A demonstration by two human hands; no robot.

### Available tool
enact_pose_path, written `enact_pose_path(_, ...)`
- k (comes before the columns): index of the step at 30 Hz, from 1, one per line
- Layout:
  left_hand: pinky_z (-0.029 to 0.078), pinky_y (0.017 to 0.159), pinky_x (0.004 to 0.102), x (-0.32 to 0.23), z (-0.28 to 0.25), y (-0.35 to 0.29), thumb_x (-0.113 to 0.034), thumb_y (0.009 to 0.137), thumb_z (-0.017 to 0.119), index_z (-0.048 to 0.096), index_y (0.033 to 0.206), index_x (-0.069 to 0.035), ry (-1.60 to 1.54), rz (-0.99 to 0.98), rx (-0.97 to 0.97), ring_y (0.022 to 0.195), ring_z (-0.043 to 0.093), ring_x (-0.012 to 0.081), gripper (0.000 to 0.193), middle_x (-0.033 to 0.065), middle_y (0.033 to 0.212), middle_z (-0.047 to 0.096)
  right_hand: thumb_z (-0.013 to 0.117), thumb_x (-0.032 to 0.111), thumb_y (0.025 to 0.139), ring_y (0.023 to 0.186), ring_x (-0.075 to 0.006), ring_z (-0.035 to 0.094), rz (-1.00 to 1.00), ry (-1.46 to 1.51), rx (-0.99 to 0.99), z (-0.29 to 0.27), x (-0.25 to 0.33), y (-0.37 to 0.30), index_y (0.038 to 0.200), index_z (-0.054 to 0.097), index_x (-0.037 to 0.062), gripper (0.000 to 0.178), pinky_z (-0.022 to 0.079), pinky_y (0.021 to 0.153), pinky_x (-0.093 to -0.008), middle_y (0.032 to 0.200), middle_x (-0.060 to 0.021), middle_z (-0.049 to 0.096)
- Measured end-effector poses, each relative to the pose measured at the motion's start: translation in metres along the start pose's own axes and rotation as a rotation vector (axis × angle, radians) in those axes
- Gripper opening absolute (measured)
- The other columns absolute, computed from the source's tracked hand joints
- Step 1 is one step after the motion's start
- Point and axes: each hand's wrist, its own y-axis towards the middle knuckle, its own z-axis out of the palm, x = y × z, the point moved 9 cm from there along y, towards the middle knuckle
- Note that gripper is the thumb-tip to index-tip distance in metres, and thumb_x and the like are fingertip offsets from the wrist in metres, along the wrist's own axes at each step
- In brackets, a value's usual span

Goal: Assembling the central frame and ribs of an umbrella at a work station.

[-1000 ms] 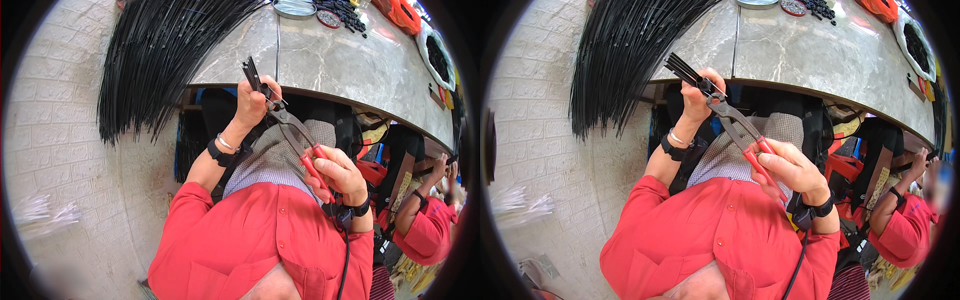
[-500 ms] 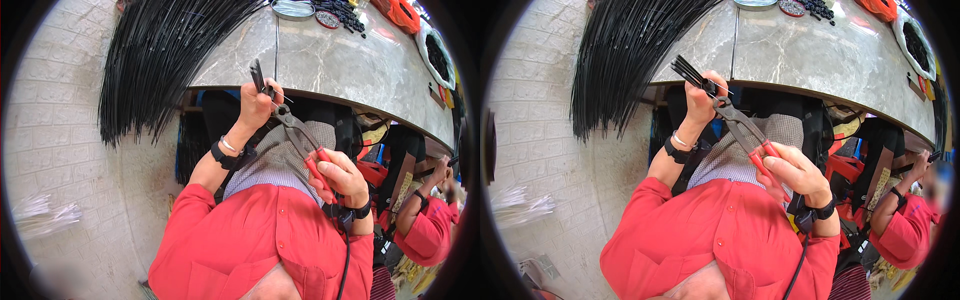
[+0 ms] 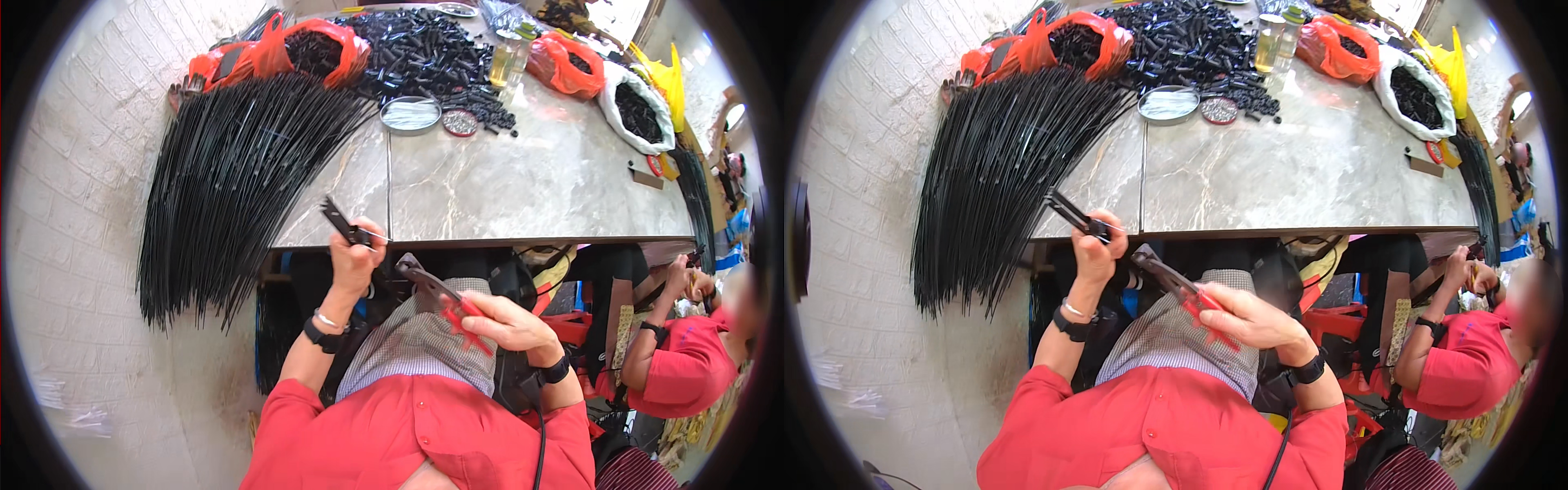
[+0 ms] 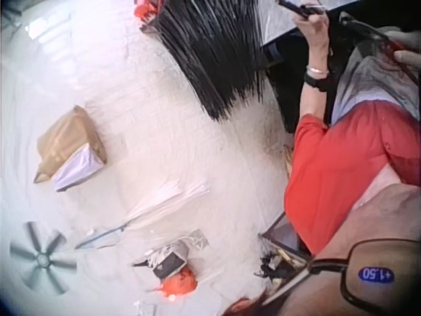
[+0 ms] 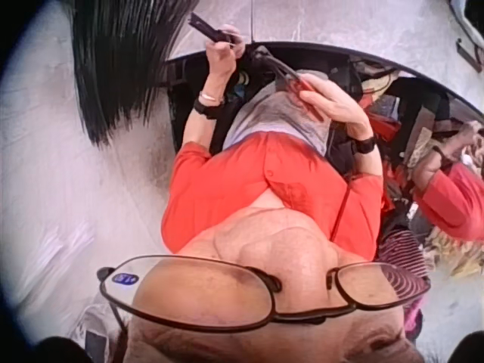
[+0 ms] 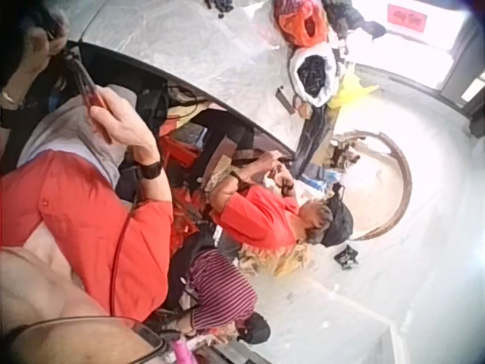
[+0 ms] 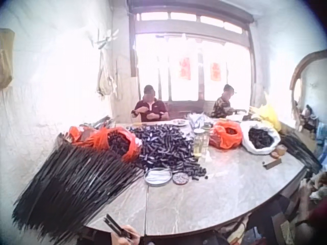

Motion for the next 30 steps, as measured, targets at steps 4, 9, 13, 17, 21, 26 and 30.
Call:
enact_pose_path(4,0.023,0.039,0.0205,-0.03,-0.022,-0.004,-0.079,0.053,0.059,0.048,0.074,-0.003,-0.026,0.065,-0.039,0.04,0.034,0.0062,0.08,-0.0035,0.049,0.036,0.055,0.008,0.083,0.086,-0.034,0.054,-0.347,-1.069,-0.378,-0.061,0.038,0.006,0.103,0.053,-0.0008,0.022,0.045,0.076,-0.0383,0.095,-0.0184,0.053)
enact_pose_path(9,0.022,0.038,0.0219,-0.123,-0.011,-0.014,-0.09,0.048,0.038,0.04,0.068,-0.009,-0.046,0.303,0.165,0.037,0.03,0.0078,0.083,-0.0037,0.046,0.036,0.054,0.001,0.079,0.09,-0.0427,0.053,-0.271,-1.517,-0.959,-0.16,0.03,0.036,0.103,0.048,-0.0027,0.025,0.046,0.077,-0.0459,0.097,-0.0261,0.051)
enact_pose_path(13,0.02,0.038,0.0215,-0.181,-0.022,-0.009,-0.09,0.049,0.044,0.043,0.068,-0.01,-0.477,0.4,0.393,0.035,0.025,0.0065,0.082,-0.0067,0.043,0.032,0.063,0.013,0.079,0.117,-0.0369,0.042,-0.302,-1.769,-1.097,-0.141,0.042,0.024,0.127,0.046,0.0054,0.051,0.041,0.091,-0.0475,0.129,-0.0184,0.042)
enact_pose_path(17,0.02,0.037,0.0196,-0.178,-0.024,-0.017,-0.087,0.052,0.05,0.045,0.07,-0.01,-0.539,0.264,0.573,0.034,0.026,0.0048,0.079,-0.0073,0.042,0.033,0.061,0.011,0.082,0.105,-0.0279,0.056,-0.495,-1.145,-0.501,-0.063,0.045,0.056,0.117,0.056,0.0005,0.037,0.044,0.088,-0.0334,0.116,-0.0149,0.058)
enact_pose_path(21,0.023,0.039,0.0184,-0.182,0.001,-0.008,-0.083,0.054,0.056,0.044,0.07,-0.012,-0.64,0.109,0.72,0.034,0.026,0.0041,0.073,-0.0076,0.045,0.034,0.06,0.01,0.082,0.102,-0.0199,0.058,-0.389,-0.862,0.04,0.003,0.016,0.087,0.122,0.054,0.0039,0.041,0.045,0.086,-0.03,0.116,-0.0093,0.061)
enact_pose_path(26,0.017,0.036,0.0218,-0.097,0.025,0.011,-0.088,0.06,0.036,0.043,0.066,-0.012,-0.455,-0.118,0.547,0.033,0.021,0.005,0.077,-0.0075,0.043,0.025,0.058,0.003,0.082,0.1,-0.0148,0.056,-0.105,-0.646,0.339,0.022,-0.09,0.105,0.116,0.057,0.0013,0.034,0.046,0.085,-0.0303,0.108,-0.0071,0.063)
enact_pose_path(30,0.02,0.035,0.0203,0.009,0.03,-0.008,-0.085,0.066,0.031,0.051,0.078,-0.01,-0.468,-0.413,0.324,0.035,0.024,0.0044,0.079,-0.0076,0.047,0.026,0.051,0.003,0.086,0.084,-0.0151,0.058,-0.001,-0.622,0.245,0.017,-0.189,0.1,0.097,0.061,-0.0008,0.015,0.047,0.079,-0.0317,0.086,-0.006,0.064)
